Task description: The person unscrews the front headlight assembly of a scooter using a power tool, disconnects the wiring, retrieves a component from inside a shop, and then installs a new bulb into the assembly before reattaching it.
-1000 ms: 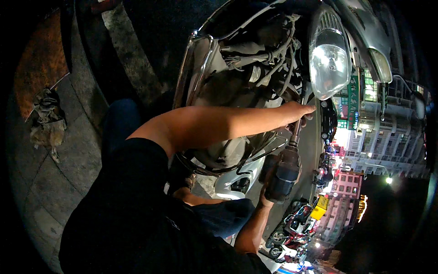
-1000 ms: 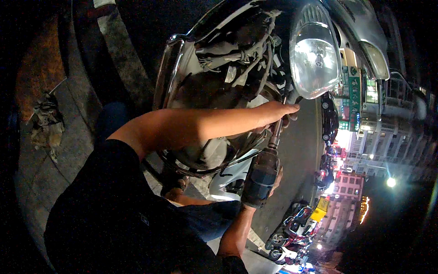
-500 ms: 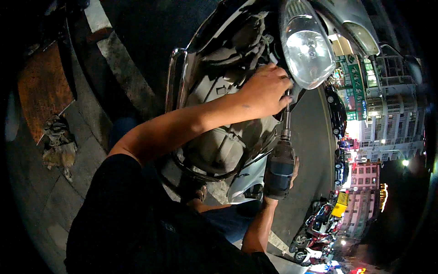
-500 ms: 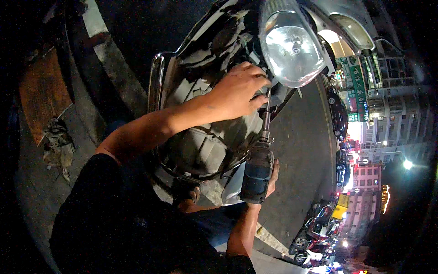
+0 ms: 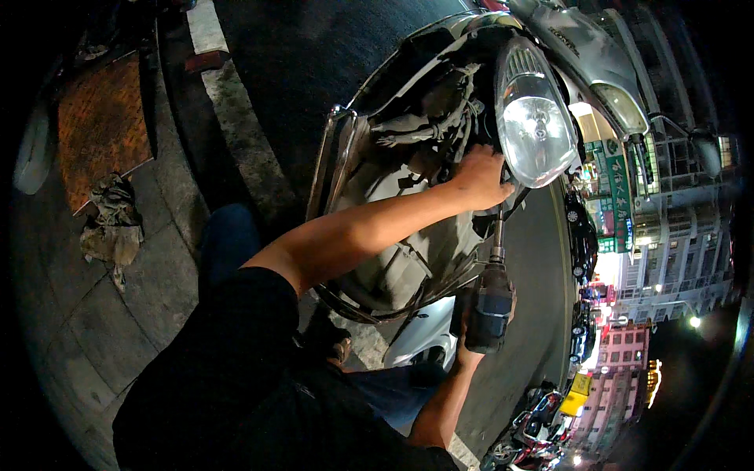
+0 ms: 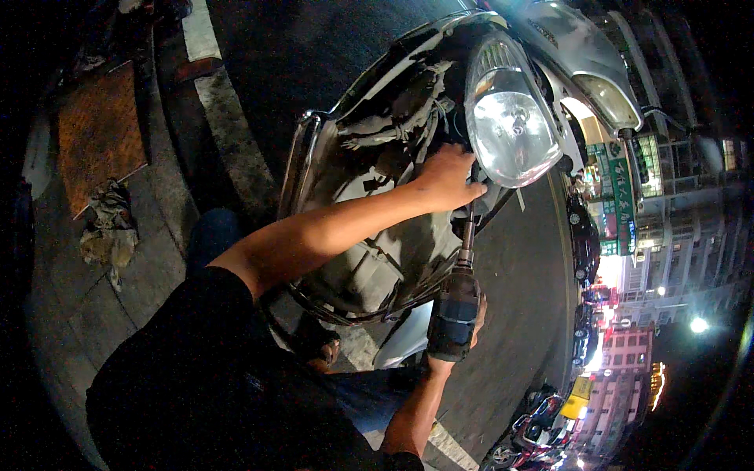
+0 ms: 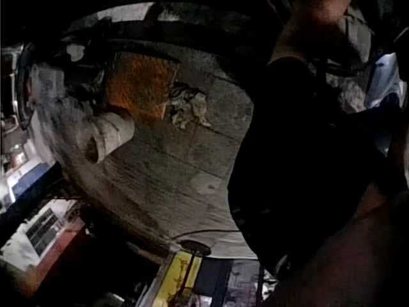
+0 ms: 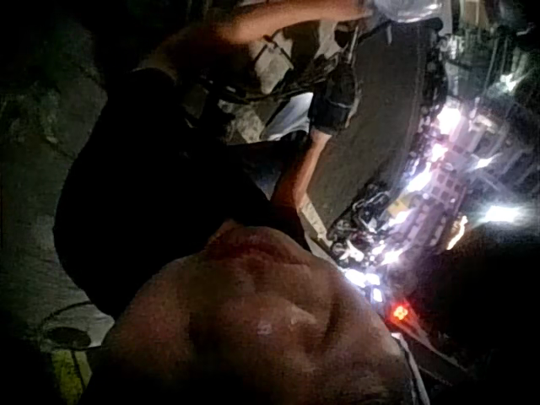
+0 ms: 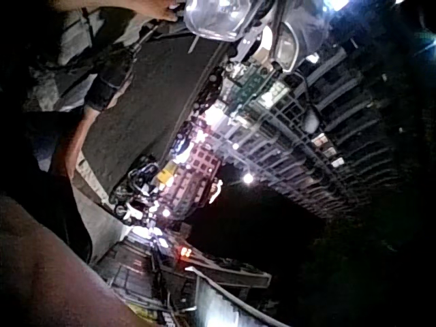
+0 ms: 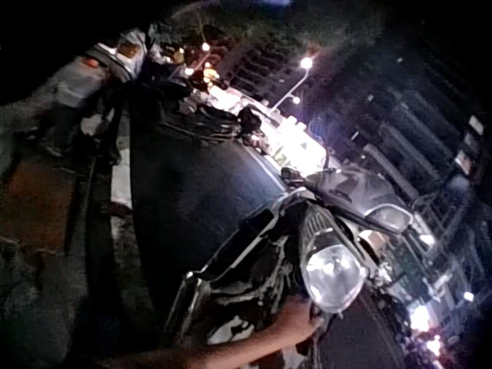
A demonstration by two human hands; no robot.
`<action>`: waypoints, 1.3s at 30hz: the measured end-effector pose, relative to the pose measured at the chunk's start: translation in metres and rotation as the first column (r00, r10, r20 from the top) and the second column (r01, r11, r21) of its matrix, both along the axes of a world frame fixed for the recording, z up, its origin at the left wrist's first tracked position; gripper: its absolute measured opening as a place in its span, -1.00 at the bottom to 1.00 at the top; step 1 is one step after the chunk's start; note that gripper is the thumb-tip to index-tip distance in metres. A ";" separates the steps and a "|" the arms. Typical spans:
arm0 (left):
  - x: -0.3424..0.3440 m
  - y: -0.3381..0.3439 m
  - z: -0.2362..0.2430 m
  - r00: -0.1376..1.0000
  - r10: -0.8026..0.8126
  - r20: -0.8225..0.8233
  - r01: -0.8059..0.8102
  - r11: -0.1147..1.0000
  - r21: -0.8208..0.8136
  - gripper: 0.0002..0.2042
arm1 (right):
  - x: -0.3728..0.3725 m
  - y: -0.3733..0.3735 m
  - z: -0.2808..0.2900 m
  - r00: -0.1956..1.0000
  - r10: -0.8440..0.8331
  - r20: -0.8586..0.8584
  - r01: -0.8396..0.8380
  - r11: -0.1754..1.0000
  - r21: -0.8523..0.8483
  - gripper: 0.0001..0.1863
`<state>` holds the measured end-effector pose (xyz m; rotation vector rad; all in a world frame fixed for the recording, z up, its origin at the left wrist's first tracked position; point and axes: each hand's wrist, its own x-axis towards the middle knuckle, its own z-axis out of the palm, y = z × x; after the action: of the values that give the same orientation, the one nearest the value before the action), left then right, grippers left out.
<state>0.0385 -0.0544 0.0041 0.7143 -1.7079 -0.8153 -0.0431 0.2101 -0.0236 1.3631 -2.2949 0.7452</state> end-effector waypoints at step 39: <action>0.072 0.038 -0.025 0.760 -0.283 -0.585 0.566 0.732 0.381 -0.79 | -0.005 0.089 -0.007 0.440 0.535 0.721 -0.324 0.844 -0.428 -0.33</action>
<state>0.1102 -0.0161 -0.0214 0.3896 -1.1712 -1.7168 -0.0479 0.2991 -0.0302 1.7523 -2.2925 2.1787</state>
